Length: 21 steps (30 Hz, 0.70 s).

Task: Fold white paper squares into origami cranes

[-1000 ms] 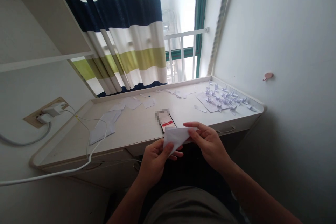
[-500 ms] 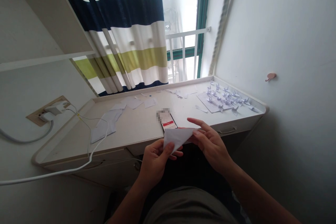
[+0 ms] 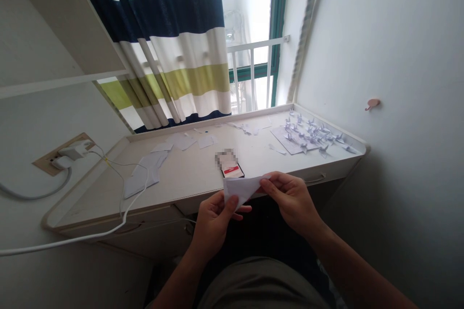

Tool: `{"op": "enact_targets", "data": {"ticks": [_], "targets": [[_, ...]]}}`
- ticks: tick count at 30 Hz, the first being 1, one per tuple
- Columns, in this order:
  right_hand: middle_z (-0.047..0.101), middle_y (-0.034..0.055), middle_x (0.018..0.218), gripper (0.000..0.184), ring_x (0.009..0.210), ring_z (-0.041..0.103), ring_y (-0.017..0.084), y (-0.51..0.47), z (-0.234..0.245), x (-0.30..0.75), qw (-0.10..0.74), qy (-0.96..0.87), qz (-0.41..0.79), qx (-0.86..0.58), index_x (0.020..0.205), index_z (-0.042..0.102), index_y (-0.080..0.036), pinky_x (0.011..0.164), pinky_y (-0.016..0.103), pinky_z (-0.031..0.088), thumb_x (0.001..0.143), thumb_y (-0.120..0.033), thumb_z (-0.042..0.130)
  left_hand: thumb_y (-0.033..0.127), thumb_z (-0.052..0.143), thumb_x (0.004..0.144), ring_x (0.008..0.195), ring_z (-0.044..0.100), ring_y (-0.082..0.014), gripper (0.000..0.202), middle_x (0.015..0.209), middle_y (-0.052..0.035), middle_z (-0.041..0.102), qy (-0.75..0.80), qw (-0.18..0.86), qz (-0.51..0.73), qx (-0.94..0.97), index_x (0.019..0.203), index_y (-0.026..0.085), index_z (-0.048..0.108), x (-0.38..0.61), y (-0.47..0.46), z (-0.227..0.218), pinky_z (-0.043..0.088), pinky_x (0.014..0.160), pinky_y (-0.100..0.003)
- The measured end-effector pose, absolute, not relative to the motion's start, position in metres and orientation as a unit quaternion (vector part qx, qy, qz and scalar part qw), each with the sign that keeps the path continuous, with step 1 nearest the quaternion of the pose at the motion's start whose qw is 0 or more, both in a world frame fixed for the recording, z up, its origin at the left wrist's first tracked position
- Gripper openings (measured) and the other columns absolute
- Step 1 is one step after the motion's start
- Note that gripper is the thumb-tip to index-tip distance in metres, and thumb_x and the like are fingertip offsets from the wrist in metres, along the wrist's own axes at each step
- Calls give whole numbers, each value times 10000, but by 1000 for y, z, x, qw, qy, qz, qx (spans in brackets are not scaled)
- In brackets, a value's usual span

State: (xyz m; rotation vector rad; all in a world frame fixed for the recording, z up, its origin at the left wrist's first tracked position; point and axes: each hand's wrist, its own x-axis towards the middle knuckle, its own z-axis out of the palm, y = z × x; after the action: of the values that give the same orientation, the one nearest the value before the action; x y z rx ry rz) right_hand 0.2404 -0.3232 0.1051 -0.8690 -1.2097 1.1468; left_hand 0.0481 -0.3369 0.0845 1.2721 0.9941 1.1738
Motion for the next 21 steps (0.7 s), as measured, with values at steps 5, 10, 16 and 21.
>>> {"op": "enact_targets", "data": {"ticks": [5, 10, 16, 21], "targets": [[803, 40, 842, 241, 806, 764, 208, -321, 104, 240, 587, -523, 506, -355, 871, 779, -205, 837, 349, 631, 864, -444, 797, 519, 705, 915, 861, 807, -294, 421, 994, -144, 817, 423, 542, 496, 531, 1079, 136, 762, 48, -338, 83, 620, 652, -312], [798, 28, 952, 309, 896, 760, 194, -322, 104, 240, 572, -573, 480, -336, 1243, 711, -261, 873, 346, 614, 967, -398, 682, 502, 737, 896, 880, 804, -302, 376, 986, -132, 822, 442, 517, 510, 526, 1022, 150, 774, 46, -337, 82, 617, 674, -322], [779, 29, 885, 224, 818, 726, 190, -312, 98, 242, 544, -607, 422, -395, 1111, 731, -245, 787, 322, 589, 915, -351, 751, 524, 676, 938, 808, 804, -267, 414, 967, -143, 818, 431, 553, 499, 510, 1031, 130, 764, 40, -332, 80, 606, 648, -295], [779, 36, 873, 131, 802, 723, 188, -304, 95, 240, 567, -596, 427, -377, 948, 733, -232, 739, 303, 585, 900, -347, 770, 598, 580, 969, 794, 798, -269, 546, 998, -181, 804, 400, 601, 485, 493, 1078, 89, 746, 37, -330, 82, 597, 612, -289]]}}
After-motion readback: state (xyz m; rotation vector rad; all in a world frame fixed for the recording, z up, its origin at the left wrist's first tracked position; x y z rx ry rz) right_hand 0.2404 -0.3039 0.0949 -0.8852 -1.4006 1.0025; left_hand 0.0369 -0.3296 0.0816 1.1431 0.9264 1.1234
